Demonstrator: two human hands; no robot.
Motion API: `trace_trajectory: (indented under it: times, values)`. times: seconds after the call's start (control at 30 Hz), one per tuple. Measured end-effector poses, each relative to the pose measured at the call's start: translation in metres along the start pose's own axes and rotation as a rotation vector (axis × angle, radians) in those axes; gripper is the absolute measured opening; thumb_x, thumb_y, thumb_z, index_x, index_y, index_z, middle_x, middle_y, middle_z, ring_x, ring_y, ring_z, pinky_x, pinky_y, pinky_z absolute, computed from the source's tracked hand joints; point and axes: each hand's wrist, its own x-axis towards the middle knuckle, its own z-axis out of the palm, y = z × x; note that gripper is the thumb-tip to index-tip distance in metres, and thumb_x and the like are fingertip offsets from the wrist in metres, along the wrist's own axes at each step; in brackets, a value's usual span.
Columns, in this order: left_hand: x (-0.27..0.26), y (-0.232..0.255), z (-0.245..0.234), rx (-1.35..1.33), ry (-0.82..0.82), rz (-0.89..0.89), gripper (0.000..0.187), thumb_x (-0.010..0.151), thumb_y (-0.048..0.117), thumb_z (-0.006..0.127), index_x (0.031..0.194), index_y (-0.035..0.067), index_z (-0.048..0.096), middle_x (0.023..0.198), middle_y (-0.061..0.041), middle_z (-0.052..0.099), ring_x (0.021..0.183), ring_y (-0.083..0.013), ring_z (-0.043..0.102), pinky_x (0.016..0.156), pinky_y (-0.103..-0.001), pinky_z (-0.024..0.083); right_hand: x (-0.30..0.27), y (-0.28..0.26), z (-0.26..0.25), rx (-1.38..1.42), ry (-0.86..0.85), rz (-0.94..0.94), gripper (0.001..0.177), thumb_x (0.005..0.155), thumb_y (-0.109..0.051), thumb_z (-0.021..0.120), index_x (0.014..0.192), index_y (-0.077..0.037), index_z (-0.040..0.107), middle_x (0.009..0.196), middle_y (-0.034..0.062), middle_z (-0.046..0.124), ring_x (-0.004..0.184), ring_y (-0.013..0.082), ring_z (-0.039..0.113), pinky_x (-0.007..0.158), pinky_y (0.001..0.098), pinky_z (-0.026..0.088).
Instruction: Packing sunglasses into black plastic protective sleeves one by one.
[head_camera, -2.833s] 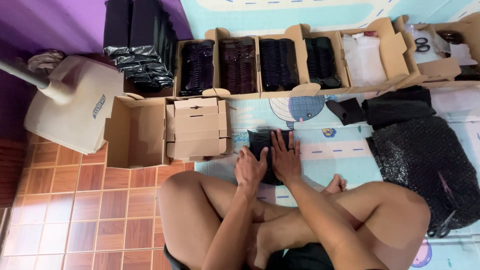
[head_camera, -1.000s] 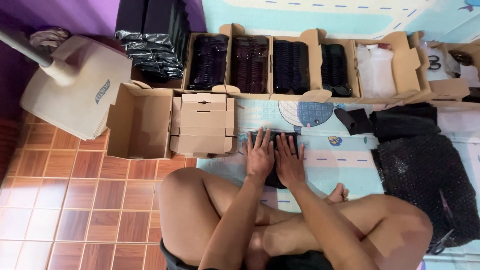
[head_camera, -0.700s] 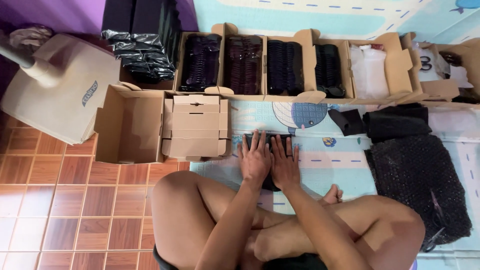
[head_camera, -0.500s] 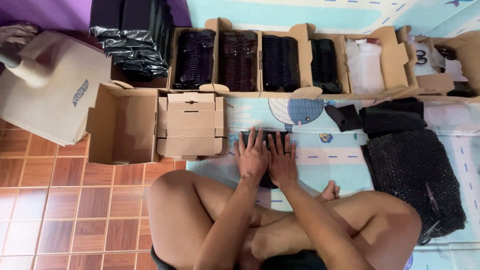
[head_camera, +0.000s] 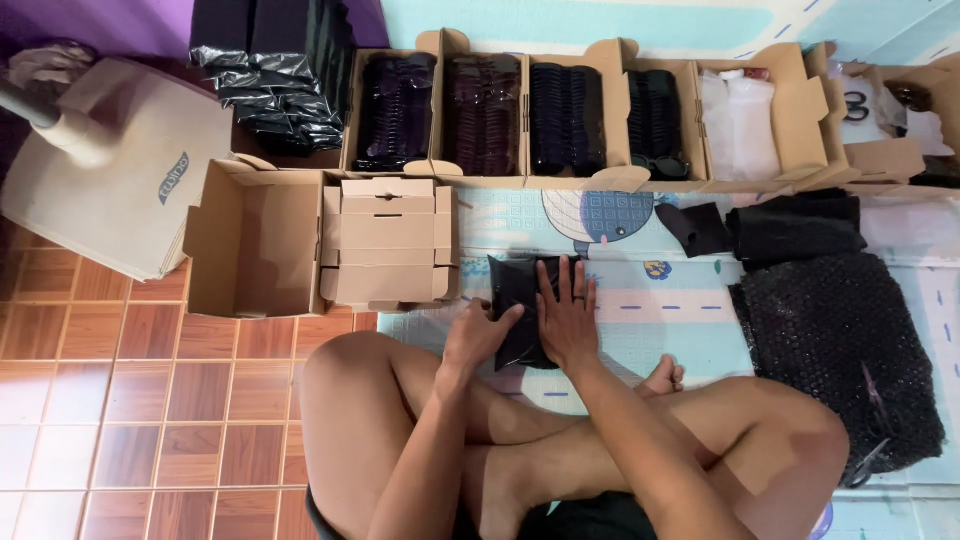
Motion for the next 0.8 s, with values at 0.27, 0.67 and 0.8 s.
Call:
trace_trajectory:
  times: [0.27, 0.67, 0.8]
  values:
    - [-0.011, 0.013, -0.006, -0.144, 0.002, -0.024, 0.080, 0.078, 0.057, 0.079, 0.135, 0.004, 0.057, 0.124, -0.017, 0.071, 0.122, -0.0325, 0.066, 0.096, -0.046, 0.058, 0.000, 0.000, -0.005, 0.013, -0.019, -0.005, 0.057, 0.113, -0.040, 0.025, 0.166, -0.033, 0.008, 0.173, 0.0096, 0.003, 0.157, 0.0368, 0.002, 0.126, 0.0549, 0.003]
    - [-0.016, 0.014, -0.011, -0.247, -0.010, -0.078, 0.074, 0.079, 0.044, 0.083, 0.134, 0.000, 0.059, 0.124, -0.019, 0.070, 0.122, -0.0349, 0.065, 0.094, -0.047, 0.059, 0.019, 0.000, -0.087, 0.481, -0.140, 0.256, 0.055, 0.112, -0.035, 0.027, 0.164, -0.017, 0.018, 0.170, 0.0158, 0.007, 0.156, 0.0369, 0.008, 0.123, 0.0614, 0.004]
    - [-0.009, 0.010, -0.006, -0.281, 0.004, -0.106, 0.074, 0.080, 0.042, 0.083, 0.136, 0.001, 0.058, 0.125, -0.019, 0.069, 0.121, -0.0343, 0.065, 0.092, -0.046, 0.059, 0.015, 0.060, -0.025, 0.514, -0.098, 0.540, 0.040, 0.110, -0.035, 0.035, 0.143, -0.015, 0.046, 0.144, 0.0090, 0.037, 0.133, 0.0322, 0.043, 0.107, 0.0533, 0.037]
